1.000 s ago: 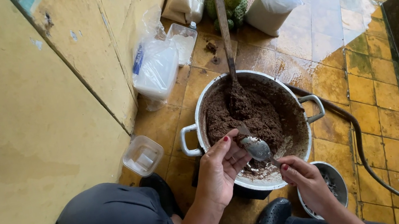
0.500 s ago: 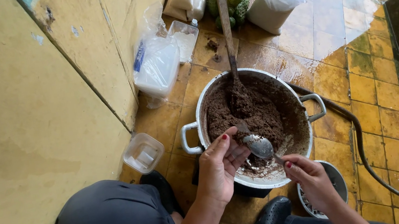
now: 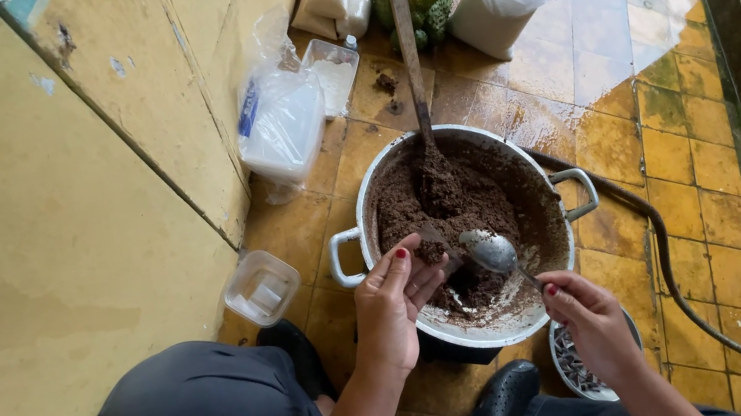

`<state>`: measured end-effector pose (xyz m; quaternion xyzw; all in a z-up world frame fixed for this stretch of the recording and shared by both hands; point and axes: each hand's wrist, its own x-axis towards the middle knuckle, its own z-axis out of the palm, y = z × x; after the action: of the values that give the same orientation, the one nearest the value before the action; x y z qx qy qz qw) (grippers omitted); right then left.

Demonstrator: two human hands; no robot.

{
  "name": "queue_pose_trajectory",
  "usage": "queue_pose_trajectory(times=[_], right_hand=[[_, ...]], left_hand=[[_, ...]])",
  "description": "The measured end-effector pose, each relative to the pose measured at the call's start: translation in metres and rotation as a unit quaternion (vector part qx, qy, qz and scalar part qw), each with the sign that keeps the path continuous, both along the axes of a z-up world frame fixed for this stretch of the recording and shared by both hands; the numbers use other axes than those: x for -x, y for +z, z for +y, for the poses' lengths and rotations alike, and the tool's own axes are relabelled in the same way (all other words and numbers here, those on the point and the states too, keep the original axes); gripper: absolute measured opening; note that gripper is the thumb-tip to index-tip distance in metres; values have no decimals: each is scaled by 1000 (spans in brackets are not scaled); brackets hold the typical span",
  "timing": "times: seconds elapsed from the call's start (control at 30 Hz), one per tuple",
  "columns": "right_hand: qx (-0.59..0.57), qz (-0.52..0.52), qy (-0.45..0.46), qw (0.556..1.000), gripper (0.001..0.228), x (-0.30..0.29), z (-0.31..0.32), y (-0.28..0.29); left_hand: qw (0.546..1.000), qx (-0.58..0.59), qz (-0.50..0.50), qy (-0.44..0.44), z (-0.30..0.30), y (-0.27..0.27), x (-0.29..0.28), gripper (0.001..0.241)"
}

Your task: Filling small plastic containers with a brown food paste using a spoon

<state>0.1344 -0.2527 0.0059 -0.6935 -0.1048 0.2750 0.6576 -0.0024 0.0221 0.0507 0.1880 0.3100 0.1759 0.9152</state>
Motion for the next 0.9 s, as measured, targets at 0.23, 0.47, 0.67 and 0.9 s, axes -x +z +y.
queue_pose_trajectory(times=[0.23,0.47,0.67,0.9], right_hand=[[20,-45,31,998,22,2,5,10],[48,-35,40,997,20,7,11,0],[91,-61,79,991,21,12,20,3],[85,-42,67,993,21,10,15,-2]], left_hand=[[1000,-11,-1,-22,-4,-5,-2,32],[998,19,-39,-34,-10,-19,-4,27],[994,87,-49,-35,-14,-25,-7,27],[991,121,-54,-24,-14,-27,-7,28]])
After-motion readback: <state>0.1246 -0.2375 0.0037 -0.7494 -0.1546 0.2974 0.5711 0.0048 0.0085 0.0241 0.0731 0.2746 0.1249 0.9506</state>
